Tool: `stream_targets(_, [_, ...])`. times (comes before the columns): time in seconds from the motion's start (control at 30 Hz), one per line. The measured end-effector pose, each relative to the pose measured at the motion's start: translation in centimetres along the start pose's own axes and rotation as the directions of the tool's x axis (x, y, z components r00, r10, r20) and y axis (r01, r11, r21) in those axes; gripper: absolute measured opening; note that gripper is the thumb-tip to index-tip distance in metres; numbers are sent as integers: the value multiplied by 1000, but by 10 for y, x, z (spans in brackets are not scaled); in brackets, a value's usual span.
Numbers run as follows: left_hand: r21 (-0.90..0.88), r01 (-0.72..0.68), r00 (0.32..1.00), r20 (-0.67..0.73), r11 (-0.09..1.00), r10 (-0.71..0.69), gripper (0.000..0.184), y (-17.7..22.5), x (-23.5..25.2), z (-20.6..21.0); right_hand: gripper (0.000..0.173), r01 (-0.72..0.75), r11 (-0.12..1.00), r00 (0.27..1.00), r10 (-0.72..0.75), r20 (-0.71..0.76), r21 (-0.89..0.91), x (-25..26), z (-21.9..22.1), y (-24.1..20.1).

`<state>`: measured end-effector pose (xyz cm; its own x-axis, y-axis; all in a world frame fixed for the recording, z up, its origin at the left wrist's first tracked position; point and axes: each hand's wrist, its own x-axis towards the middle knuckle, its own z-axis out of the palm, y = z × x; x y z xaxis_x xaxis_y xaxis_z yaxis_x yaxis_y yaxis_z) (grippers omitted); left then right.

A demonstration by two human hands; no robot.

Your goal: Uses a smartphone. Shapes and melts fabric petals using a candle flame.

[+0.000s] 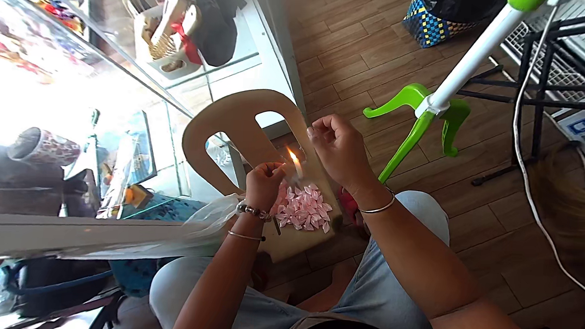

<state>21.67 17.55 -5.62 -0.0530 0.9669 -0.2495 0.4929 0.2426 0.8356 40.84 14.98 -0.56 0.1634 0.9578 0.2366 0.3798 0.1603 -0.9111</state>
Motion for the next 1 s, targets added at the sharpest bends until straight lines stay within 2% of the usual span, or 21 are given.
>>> stream_targets(0.1, [-94, -41, 999, 22, 995, 44, 13, -2, -22, -29, 19, -26, 997, 984, 14, 178, 68, -15, 12, -6])
stream_targets(0.2, [-286, -106, 994, -15, 952, 106, 6, -13, -35, -47, 20, -87, 984, 917, 19, 397, 154, -19, 42, -5])
stream_targets(0.3, [-415, -180, 983, -37, 892, 181, 3, -16, -39, -58, 24, -226, 935, 867, 64, 495, 274, -21, 66, -5])
stream_targets(0.43, [-435, -211, 974, -23, 875, 224, 4, -17, -41, -70, 22, -319, 849, 875, 93, 475, 422, -23, 83, -15])
stream_targets(0.57, [-375, -217, 975, -37, 901, 220, 6, -20, -42, -78, 9, -310, 823, 892, 77, 446, 477, -23, 98, -17])
stream_targets(0.7, [-403, -174, 982, 1, 898, 190, 6, -20, -43, -88, 7, -215, 853, 892, -26, 452, 475, -20, 108, -15])
stream_targets(0.8, [-559, 52, 985, 165, 827, 50, 16, -12, -47, -100, 10, -123, 897, 894, -86, 440, 426, -21, 111, -14])
stream_targets(0.87, [-607, 130, 975, 221, 784, 9, 19, -11, -47, -103, 10, -36, 923, 900, -136, 413, 382, -22, 112, -11])
stream_targets(0.97, [-654, 153, 975, 223, 741, -5, 12, -11, -47, -101, 10, 99, 940, 922, -210, 325, 325, -23, 113, -8])
stream_targets(1.0, [-665, 150, 977, 214, 732, -5, 10, -12, -47, -100, 15, 129, 949, 925, -219, 309, 287, -23, 111, -6])
